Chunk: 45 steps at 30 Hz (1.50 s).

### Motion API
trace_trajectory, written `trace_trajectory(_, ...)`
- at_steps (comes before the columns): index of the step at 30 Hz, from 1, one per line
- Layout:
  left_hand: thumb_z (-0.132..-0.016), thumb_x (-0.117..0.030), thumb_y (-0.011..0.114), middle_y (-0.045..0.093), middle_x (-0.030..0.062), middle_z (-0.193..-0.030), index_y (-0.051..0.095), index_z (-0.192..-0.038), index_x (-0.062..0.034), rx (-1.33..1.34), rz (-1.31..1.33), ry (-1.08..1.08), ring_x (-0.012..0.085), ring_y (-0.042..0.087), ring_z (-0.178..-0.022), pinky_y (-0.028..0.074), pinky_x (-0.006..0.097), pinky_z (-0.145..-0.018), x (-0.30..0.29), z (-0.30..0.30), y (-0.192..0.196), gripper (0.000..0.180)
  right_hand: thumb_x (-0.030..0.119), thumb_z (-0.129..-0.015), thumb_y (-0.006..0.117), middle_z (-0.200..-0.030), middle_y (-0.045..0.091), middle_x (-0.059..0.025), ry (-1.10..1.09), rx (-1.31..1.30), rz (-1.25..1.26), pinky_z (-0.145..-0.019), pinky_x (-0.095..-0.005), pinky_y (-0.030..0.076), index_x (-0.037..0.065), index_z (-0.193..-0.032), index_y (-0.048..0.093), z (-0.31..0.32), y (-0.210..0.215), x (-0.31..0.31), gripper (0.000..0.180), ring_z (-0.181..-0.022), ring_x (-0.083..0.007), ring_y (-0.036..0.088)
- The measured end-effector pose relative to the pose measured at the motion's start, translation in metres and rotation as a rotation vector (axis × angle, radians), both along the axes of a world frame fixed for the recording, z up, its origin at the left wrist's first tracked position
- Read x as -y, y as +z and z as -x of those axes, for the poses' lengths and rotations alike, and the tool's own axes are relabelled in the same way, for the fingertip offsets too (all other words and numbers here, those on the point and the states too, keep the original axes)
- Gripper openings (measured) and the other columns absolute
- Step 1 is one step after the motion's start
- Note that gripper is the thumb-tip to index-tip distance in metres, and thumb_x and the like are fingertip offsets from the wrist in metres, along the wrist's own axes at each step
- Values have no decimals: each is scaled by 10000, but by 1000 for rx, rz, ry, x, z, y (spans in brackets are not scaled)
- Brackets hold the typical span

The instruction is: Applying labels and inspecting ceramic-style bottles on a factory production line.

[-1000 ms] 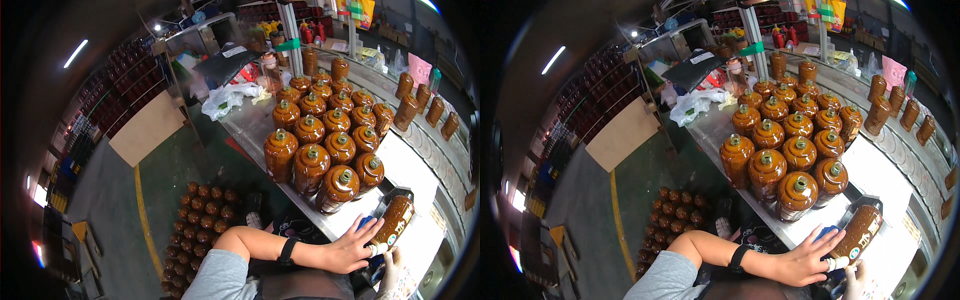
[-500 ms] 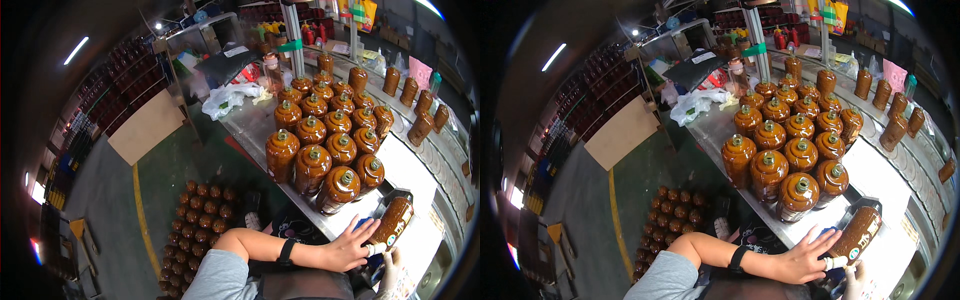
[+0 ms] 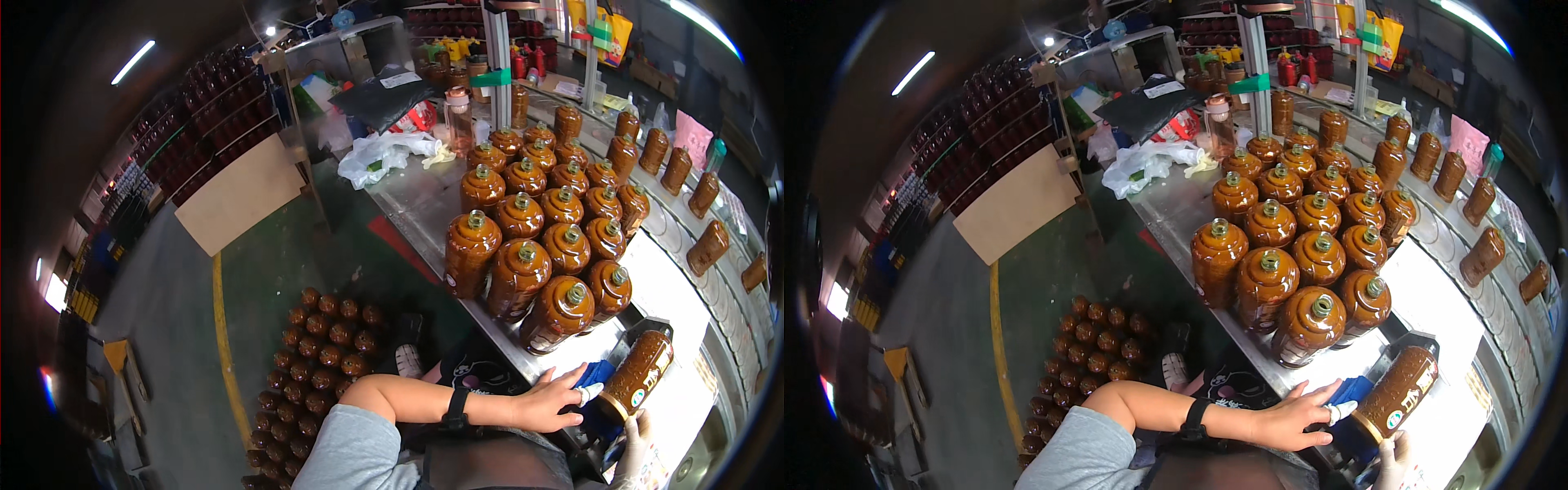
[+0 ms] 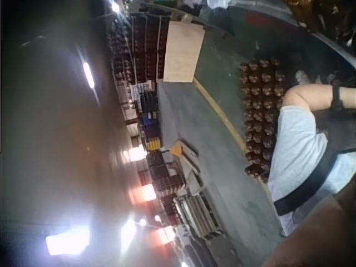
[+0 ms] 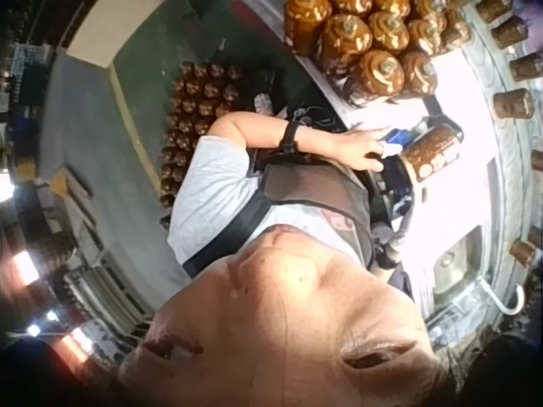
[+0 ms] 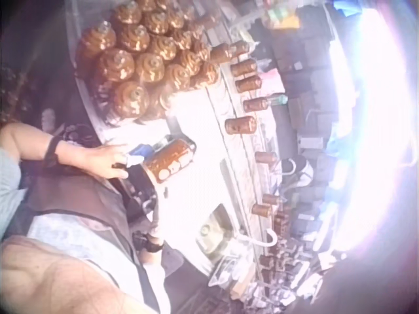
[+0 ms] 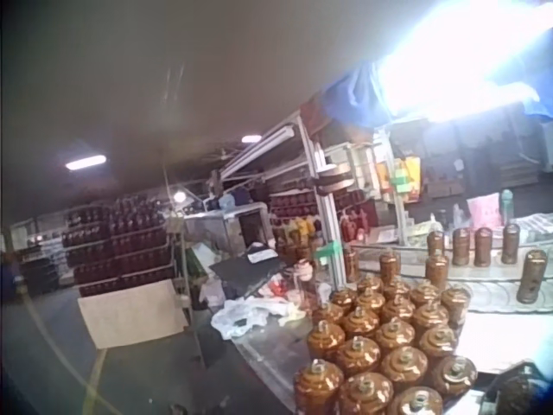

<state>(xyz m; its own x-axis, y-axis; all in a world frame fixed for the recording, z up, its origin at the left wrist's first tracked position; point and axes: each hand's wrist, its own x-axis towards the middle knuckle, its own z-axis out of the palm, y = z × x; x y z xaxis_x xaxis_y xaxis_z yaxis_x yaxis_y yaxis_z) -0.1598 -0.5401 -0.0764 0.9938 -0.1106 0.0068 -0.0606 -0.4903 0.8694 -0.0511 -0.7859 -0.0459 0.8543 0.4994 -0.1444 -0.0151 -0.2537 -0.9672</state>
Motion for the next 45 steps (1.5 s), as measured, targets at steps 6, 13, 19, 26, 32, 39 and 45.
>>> trace_trajectory(6,-941,-311,622,56,353,-1613,613,-1184,20,-3,-107,-9,459,101,-1519,70,690,-1144,-2,1,6,412,210,-959,628,-992,612,-12,-179,75,-15,-849,-244,417,15,-1108,609,10,-5,-4,246,-923,-109,533)
trace_trajectory(13,-885,-251,679,54,339,-1615,610,-1233,25,384,-215,41,469,108,-1515,110,714,-1122,12,4,13,450,227,-958,637,-1045,630,-36,-81,-14,-32,-890,-252,416,-12,-1155,605,-5,-23,19,311,-961,-122,544)
trace_trajectory(19,-835,-237,717,103,343,-1609,616,-1246,-16,459,-269,14,486,146,-1503,132,709,-1119,19,-3,24,478,260,-960,634,-941,622,19,-131,-12,16,-590,-179,345,43,-1129,616,-4,-25,14,276,-731,-26,487)
trace_trajectory(26,-845,-246,678,198,342,-1590,554,-1369,-91,647,-413,15,546,198,-1460,199,726,-1097,39,-18,38,561,234,-964,627,-817,559,30,-126,-67,68,-561,-178,367,43,-1116,601,-1,-21,15,246,-652,-31,475)
trace_trajectory(32,-846,-170,592,359,346,-1509,648,-1193,-17,648,-536,-45,559,290,-1420,195,750,-1082,59,-36,42,384,190,-991,575,-834,587,24,-118,-128,10,-606,-198,403,50,-1067,632,-2,-16,17,169,-709,-37,501)
trace_trajectory(39,-764,-300,815,381,363,-1486,603,-1275,11,610,-495,78,523,369,-1394,229,748,-1053,53,-70,35,635,166,-971,598,-951,631,-14,-53,-143,28,-826,-259,472,30,-1024,644,-7,-7,20,153,-913,-102,577)
trace_trajectory(45,-741,-249,838,420,292,-1497,403,-1458,60,480,-240,-19,427,376,-1426,247,606,-1145,24,-76,14,894,166,-935,663,-876,614,16,-57,-88,-5,-692,-219,455,27,-1010,654,-4,-7,20,158,-767,-43,541)
